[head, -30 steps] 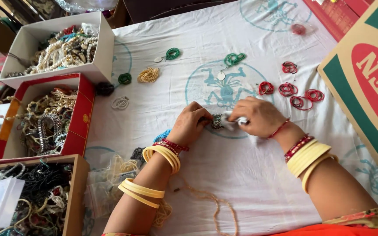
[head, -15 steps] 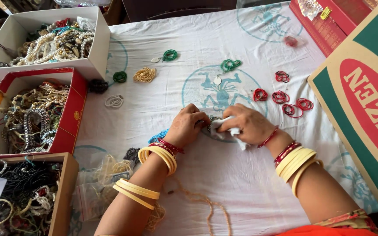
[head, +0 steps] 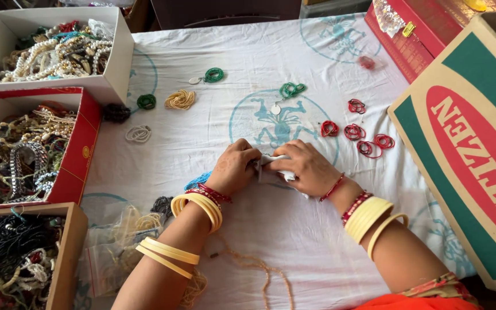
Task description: Sorting and cleaning various pieces of jewelry on a table.
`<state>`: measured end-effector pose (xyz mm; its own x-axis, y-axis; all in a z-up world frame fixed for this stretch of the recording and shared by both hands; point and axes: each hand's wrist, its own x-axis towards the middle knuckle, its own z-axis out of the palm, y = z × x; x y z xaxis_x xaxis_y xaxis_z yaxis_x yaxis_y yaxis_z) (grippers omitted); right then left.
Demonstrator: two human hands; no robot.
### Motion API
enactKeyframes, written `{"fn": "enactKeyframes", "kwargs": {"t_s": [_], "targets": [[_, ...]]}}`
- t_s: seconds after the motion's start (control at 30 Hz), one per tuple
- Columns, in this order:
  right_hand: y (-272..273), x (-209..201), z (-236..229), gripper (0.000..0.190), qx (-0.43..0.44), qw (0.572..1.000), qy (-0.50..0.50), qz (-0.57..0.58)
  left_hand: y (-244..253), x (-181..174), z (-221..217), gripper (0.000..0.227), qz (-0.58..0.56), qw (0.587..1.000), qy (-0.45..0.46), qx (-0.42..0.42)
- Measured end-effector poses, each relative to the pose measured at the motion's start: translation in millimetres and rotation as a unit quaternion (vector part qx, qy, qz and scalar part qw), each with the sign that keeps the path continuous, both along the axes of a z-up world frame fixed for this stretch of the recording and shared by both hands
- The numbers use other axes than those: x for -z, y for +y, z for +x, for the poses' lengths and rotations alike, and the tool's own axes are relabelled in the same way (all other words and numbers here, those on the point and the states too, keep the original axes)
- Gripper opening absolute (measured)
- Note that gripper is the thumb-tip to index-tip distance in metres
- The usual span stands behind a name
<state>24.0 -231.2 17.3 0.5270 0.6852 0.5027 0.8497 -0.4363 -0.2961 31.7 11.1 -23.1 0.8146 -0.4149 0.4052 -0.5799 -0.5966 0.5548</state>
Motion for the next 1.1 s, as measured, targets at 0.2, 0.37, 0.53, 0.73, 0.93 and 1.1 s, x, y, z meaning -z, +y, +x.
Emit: {"fn": "enactKeyframes", "kwargs": {"t_s": [0.2, 0.37, 0.53, 0.73, 0.93, 1.1], "targets": [[-17.5, -2.6, 9.4, 0.038, 0.046, 0.997, 0.014, -0.065, -2.1, -11.3, -6.1, 0.020, 0.004, 0.999, 0.036, -0.009], [-18.7, -1.8, 4.8, 0.018, 0.148, 0.984, 0.032, -0.098, -3.0, -15.4, -7.8, 0.018, -0.003, 0.999, 0.044, -0.012], [6.4, -4.1, -10.0, 0.039, 0.048, 0.998, 0.010, 0.032, 1.1, -2.6, -1.1, 0.029, 0.024, 1.000, 0.018, 0.006], [-7.2, 2.0, 3.7, 0.037, 0.052, 0.998, 0.029, -0.024, -0.3, -13.0, -6.1, 0.021, 0.022, 0.999, 0.024, -0.008], [-18.5, 2.6, 7.0, 0.014, 0.202, 0.976, 0.050, -0.068, -2.0, -22.2, -10.2, 0.014, 0.022, 0.997, 0.067, -0.007], [0.9, 8.1, 2.2, 0.035, 0.118, 0.992, 0.020, 0.042, -0.1, -29.9, -11.5, 0.021, 0.026, 0.997, 0.067, 0.003]]}}
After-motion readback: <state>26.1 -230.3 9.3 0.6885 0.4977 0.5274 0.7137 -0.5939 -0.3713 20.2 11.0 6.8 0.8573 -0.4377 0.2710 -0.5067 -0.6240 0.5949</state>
